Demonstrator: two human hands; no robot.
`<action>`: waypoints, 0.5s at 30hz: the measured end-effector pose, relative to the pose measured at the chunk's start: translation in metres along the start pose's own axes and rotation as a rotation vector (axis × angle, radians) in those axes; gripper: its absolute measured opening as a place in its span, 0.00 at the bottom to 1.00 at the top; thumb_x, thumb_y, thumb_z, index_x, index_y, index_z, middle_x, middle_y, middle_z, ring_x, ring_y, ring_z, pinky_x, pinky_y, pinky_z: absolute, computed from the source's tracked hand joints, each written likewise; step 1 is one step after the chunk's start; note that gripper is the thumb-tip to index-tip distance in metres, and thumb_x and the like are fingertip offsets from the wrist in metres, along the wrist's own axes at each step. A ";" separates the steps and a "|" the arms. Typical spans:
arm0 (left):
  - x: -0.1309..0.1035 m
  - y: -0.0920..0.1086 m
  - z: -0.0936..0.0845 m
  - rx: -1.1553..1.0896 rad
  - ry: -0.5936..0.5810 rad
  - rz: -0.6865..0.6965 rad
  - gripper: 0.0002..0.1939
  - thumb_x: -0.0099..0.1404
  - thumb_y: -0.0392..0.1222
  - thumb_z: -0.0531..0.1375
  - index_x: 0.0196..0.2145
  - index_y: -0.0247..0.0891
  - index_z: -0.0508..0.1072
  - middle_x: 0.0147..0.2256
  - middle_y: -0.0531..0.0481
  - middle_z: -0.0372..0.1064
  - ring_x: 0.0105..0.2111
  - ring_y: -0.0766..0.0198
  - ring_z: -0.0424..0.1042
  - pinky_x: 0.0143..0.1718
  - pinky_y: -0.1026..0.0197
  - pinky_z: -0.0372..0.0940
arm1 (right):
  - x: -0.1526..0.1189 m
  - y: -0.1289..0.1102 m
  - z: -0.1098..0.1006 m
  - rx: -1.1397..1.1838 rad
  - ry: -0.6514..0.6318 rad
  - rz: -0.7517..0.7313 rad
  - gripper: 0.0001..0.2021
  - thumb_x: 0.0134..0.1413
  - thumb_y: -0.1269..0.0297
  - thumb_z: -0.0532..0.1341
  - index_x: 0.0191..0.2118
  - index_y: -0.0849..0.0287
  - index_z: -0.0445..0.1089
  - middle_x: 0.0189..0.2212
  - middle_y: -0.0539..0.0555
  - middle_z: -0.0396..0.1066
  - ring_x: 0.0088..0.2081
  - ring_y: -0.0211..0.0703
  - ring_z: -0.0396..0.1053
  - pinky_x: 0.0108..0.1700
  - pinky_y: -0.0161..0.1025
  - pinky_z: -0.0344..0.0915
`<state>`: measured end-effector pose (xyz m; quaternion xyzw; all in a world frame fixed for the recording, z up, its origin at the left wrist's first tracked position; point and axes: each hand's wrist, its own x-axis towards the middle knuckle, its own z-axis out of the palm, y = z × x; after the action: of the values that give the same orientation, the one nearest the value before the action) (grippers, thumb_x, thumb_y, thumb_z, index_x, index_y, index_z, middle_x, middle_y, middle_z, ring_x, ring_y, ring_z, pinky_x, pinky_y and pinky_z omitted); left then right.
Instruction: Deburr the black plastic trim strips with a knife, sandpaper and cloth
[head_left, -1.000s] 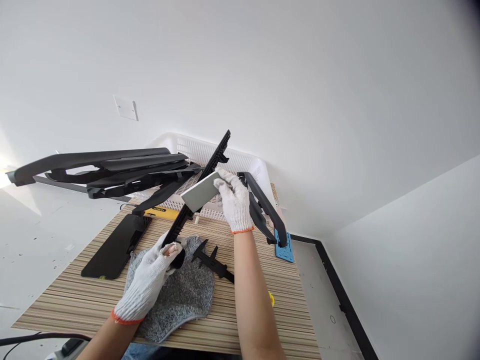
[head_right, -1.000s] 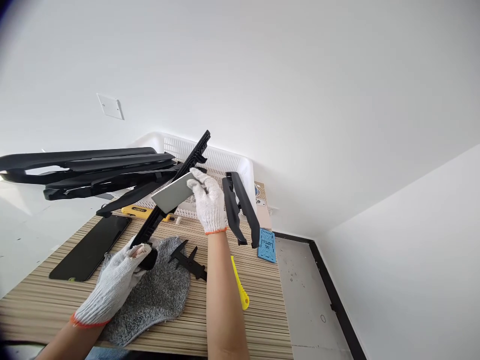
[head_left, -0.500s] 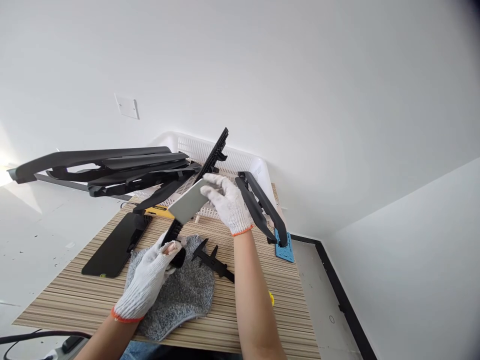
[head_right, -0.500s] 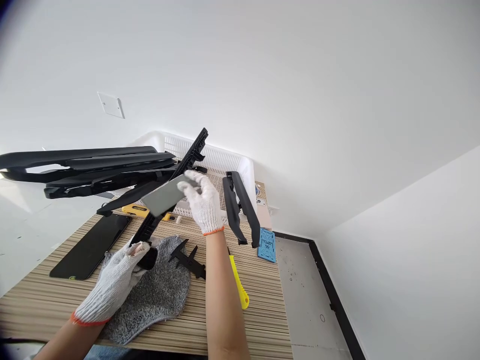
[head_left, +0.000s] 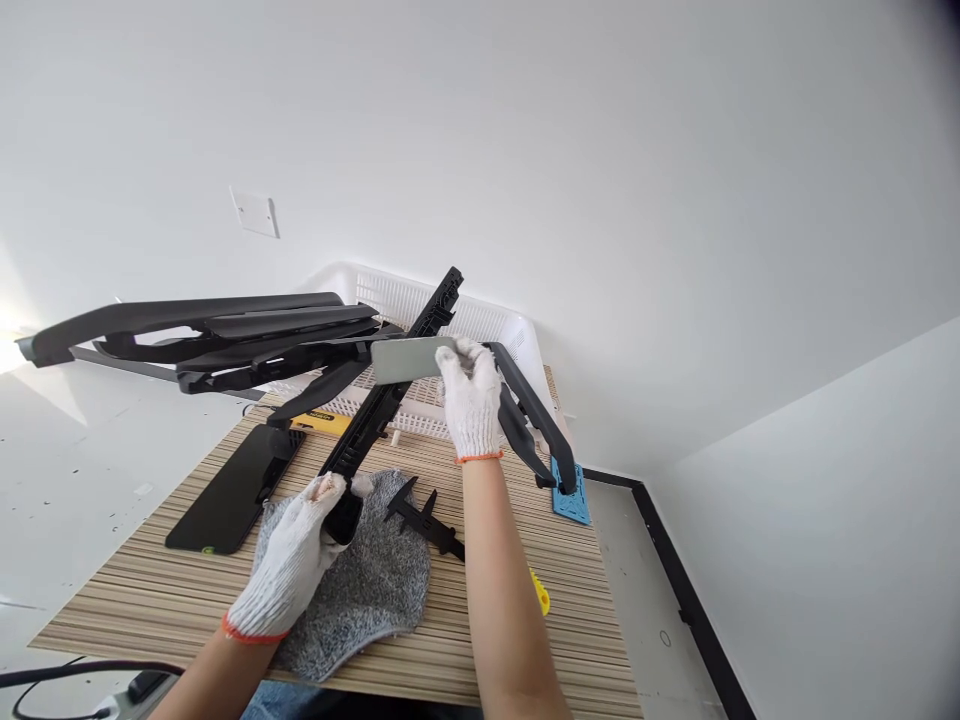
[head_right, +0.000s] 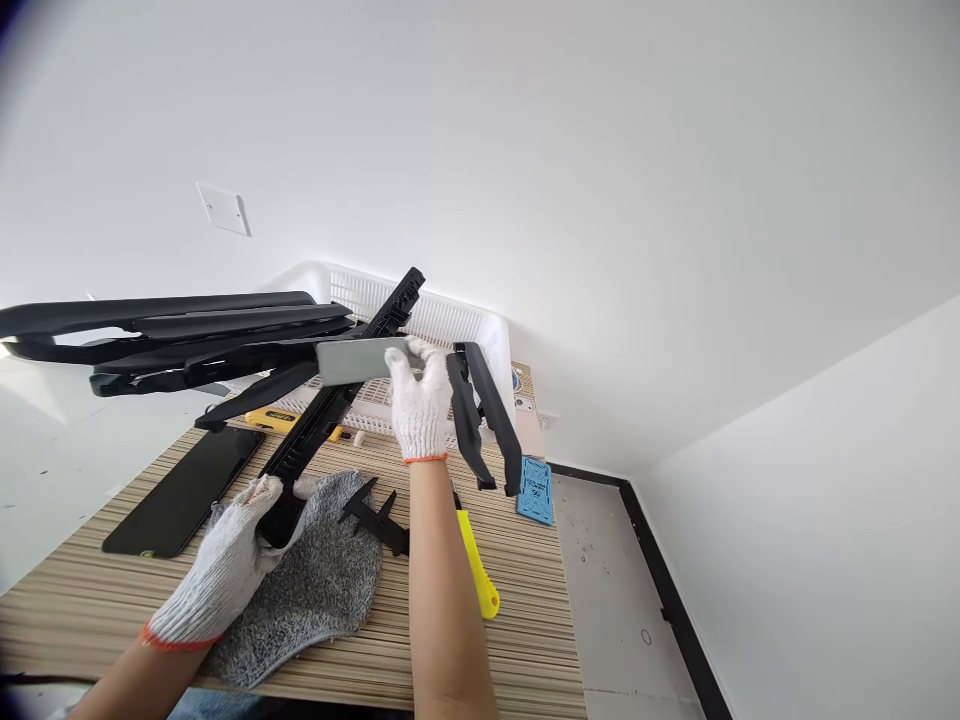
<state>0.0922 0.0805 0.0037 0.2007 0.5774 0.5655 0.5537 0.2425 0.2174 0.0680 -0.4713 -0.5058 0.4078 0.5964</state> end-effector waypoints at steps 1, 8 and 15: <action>0.001 -0.001 0.000 -0.012 -0.012 0.000 0.22 0.45 0.60 0.73 0.29 0.42 0.74 0.28 0.50 0.74 0.25 0.60 0.69 0.20 0.64 0.60 | 0.000 0.000 0.000 -0.032 -0.076 -0.014 0.17 0.59 0.52 0.68 0.49 0.54 0.74 0.42 0.53 0.77 0.30 0.37 0.71 0.28 0.34 0.69; 0.001 0.000 -0.001 -0.119 -0.065 0.015 0.22 0.45 0.51 0.76 0.34 0.38 0.77 0.25 0.55 0.71 0.20 0.69 0.61 0.16 0.69 0.55 | 0.001 -0.003 -0.002 -0.023 0.026 0.050 0.19 0.61 0.51 0.65 0.54 0.54 0.71 0.43 0.54 0.76 0.25 0.34 0.67 0.24 0.35 0.67; -0.004 0.002 0.000 -0.151 -0.257 0.030 0.22 0.57 0.60 0.70 0.28 0.36 0.77 0.10 0.57 0.56 0.09 0.73 0.50 0.10 0.70 0.47 | 0.001 0.003 -0.002 -0.038 -0.029 0.065 0.29 0.59 0.50 0.66 0.62 0.55 0.66 0.39 0.52 0.74 0.24 0.36 0.68 0.24 0.37 0.68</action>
<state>0.0927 0.0779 0.0067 0.2380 0.4546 0.5851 0.6280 0.2443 0.2190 0.0654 -0.4928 -0.5065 0.4242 0.5663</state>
